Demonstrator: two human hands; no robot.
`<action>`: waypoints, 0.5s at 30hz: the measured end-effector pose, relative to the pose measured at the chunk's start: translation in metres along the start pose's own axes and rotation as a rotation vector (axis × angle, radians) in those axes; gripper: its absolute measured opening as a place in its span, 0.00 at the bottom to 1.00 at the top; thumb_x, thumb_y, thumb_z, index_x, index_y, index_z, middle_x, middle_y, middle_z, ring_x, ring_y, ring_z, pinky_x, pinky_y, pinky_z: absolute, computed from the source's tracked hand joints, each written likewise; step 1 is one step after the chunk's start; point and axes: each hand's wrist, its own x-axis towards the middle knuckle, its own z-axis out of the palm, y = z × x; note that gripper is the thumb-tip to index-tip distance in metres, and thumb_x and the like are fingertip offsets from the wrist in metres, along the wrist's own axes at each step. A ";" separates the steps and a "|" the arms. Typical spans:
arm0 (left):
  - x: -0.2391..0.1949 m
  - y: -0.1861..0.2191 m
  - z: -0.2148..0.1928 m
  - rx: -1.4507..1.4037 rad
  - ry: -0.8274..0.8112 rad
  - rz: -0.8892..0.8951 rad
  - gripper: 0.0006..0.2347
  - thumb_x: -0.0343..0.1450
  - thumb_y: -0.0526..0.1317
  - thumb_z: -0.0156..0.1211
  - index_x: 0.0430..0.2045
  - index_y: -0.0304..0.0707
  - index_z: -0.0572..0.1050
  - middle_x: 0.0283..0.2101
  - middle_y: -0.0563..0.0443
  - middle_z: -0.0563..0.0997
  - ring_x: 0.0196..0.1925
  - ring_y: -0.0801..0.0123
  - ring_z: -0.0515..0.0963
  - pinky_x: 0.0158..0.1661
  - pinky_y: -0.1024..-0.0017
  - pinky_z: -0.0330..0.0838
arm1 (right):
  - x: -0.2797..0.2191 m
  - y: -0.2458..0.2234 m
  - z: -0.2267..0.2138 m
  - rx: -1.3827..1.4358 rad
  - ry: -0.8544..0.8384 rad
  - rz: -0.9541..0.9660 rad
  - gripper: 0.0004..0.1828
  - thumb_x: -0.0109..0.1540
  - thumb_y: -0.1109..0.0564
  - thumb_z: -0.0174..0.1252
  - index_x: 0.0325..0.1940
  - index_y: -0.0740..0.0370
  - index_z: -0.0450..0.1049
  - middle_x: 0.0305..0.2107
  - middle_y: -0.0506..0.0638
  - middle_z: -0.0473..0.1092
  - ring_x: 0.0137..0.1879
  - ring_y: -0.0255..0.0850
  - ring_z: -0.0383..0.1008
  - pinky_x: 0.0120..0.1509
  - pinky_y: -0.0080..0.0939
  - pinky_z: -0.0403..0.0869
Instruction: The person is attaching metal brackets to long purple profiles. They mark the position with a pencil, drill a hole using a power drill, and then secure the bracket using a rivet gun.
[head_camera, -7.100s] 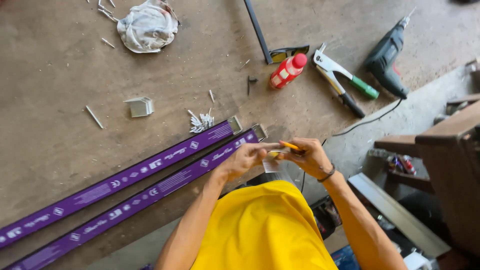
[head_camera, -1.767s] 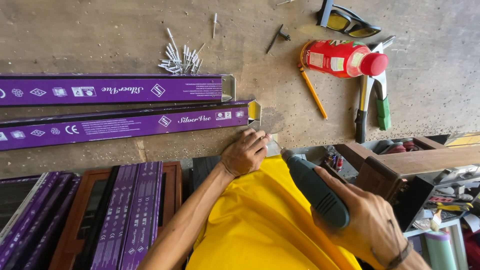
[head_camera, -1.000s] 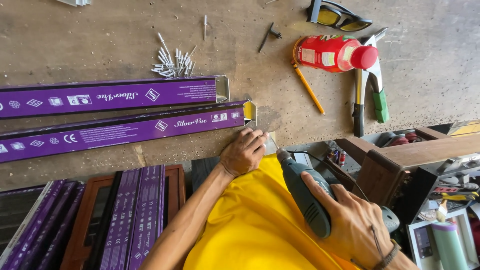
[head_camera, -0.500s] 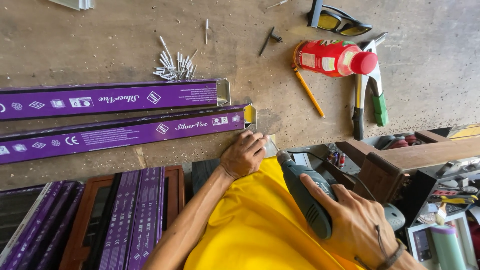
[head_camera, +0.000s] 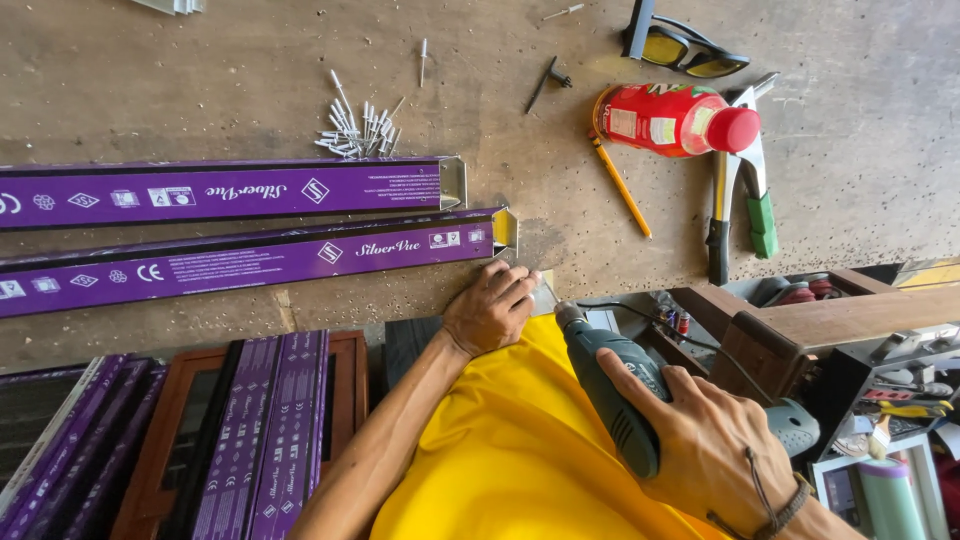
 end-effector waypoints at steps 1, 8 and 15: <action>0.001 0.000 -0.001 0.002 -0.001 0.001 0.08 0.71 0.34 0.55 0.32 0.31 0.83 0.48 0.41 0.83 0.51 0.55 0.76 0.57 0.56 0.69 | 0.000 0.000 0.001 -0.025 0.009 -0.024 0.58 0.51 0.36 0.59 0.81 0.17 0.37 0.42 0.45 0.66 0.49 0.51 0.76 0.37 0.58 0.80; -0.001 0.002 0.002 -0.001 -0.015 -0.008 0.08 0.71 0.35 0.57 0.32 0.32 0.84 0.48 0.41 0.83 0.52 0.55 0.76 0.58 0.54 0.69 | 0.001 0.005 0.007 0.017 0.041 0.007 0.57 0.50 0.35 0.60 0.80 0.14 0.40 0.39 0.44 0.69 0.47 0.52 0.77 0.38 0.59 0.77; -0.002 0.003 0.002 -0.018 -0.013 -0.003 0.08 0.71 0.34 0.55 0.31 0.31 0.83 0.48 0.40 0.83 0.51 0.55 0.76 0.58 0.54 0.69 | -0.003 -0.005 -0.002 -0.046 -0.045 0.002 0.58 0.52 0.34 0.59 0.81 0.15 0.35 0.44 0.46 0.66 0.52 0.51 0.75 0.40 0.60 0.79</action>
